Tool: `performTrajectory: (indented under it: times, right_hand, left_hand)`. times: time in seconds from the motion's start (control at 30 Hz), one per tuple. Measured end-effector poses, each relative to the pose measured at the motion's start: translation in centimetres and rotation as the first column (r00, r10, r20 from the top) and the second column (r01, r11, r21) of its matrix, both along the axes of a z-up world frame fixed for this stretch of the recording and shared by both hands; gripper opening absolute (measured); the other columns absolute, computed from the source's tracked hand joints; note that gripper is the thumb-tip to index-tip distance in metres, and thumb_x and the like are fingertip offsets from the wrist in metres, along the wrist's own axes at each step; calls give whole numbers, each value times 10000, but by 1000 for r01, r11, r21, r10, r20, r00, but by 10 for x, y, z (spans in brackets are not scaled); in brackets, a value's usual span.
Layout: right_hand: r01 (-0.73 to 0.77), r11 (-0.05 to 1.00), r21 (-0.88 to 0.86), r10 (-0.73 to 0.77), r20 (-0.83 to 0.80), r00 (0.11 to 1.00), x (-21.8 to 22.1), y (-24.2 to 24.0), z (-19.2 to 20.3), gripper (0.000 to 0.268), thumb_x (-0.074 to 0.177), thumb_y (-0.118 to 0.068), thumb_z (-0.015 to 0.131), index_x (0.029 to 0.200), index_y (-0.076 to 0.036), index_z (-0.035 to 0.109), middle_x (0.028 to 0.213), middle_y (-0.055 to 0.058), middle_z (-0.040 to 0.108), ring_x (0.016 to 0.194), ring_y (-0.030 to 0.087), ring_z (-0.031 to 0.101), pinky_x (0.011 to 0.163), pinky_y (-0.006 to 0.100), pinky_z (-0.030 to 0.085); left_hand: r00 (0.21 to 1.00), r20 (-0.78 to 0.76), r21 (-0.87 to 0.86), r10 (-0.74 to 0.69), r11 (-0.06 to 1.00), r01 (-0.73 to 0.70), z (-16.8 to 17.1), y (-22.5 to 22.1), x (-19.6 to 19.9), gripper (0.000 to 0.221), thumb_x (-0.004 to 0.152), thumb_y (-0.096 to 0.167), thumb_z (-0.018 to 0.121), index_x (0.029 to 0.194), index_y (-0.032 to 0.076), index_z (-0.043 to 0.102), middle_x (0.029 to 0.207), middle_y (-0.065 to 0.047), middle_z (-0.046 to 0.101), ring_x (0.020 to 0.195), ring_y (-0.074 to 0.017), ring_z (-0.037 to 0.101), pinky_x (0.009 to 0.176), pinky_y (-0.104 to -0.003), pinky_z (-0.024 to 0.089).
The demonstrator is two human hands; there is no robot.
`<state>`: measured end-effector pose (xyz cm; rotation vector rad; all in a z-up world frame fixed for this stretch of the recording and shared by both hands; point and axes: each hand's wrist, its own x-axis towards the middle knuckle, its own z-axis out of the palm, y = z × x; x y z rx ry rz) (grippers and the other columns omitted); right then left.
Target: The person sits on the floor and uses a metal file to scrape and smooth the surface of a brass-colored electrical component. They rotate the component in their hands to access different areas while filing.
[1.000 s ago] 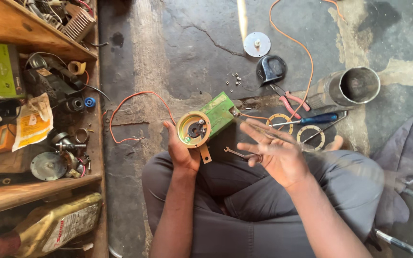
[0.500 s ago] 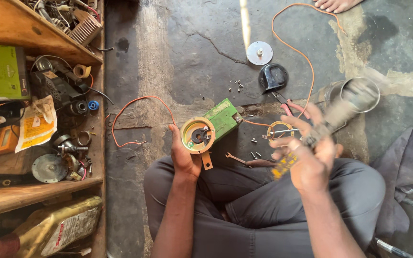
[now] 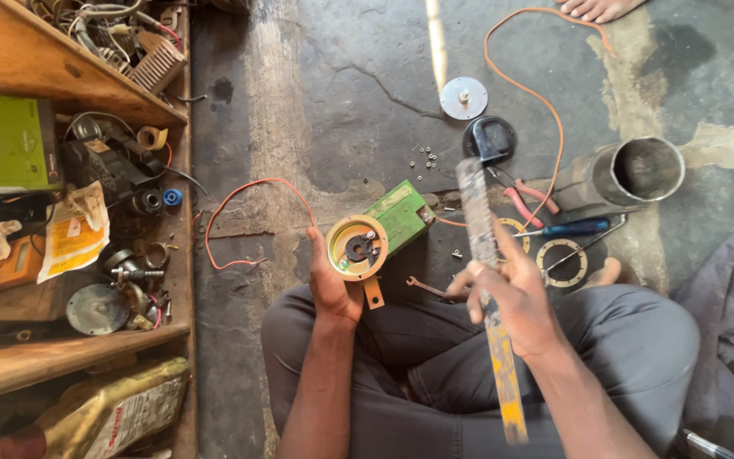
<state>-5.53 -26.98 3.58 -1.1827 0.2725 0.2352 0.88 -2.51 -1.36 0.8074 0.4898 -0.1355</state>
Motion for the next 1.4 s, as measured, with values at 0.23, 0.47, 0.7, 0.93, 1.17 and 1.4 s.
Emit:
performTrajectory:
  times: [0.23,0.47,0.7,0.93,1.17,1.4]
  right_hand:
    - [-175,985,-3,173,-111,979,2,26,13,671,864,-126,608,1506,-25,441,887,196,782,445,140,639,432,264,517]
    - [-266,963,-34,262,-80,962,-3,39,1,467,890,-142,657,1265,130,601,956,148,798,577,110,668,510,274,599]
    - [-278,955,106,294,-186,938,0,31,2,660,828,-169,684,1458,-11,565,585,62,654,380,69,544,348,210,418]
    - [-261,959,108,276,-158,948,-2,32,-6,586,870,-162,646,1419,30,577,564,98,630,356,97,519,324,241,392]
    - [-152,974,167,191,-251,949,-2,36,-7,442,951,-176,527,1290,70,666,642,120,715,318,73,461,304,222,353]
    - [-209,975,-75,193,-179,965,1,47,-9,446,962,-154,652,1363,40,636,686,63,649,451,43,529,387,220,400]
  left_hand:
    - [1000,13,-14,13,1000,-13,1,-1,1,652,1062,560,368,1214,-15,636,1105,-126,720,1002,-218,715,885,-378,599]
    - [1000,9,-7,27,1000,-27,-1,-1,1,641,1072,538,371,1208,-29,638,1111,-133,722,1007,-221,714,904,-372,592]
    - [1000,5,-6,17,1000,-17,-2,0,0,654,1070,547,366,1217,-28,640,1110,-128,723,1002,-211,715,896,-361,590]
    - [1000,10,16,2,1000,-2,-1,1,-1,655,1068,558,355,1215,-15,636,1086,-119,722,972,-205,719,857,-359,603]
    - [999,44,24,1,1000,-2,-3,0,0,657,1071,544,368,1219,-37,636,1109,-133,722,996,-211,722,891,-359,600]
    - [999,46,22,14,1000,-15,-7,1,0,635,1082,518,379,1217,-45,640,1114,-144,723,998,-223,719,898,-367,591]
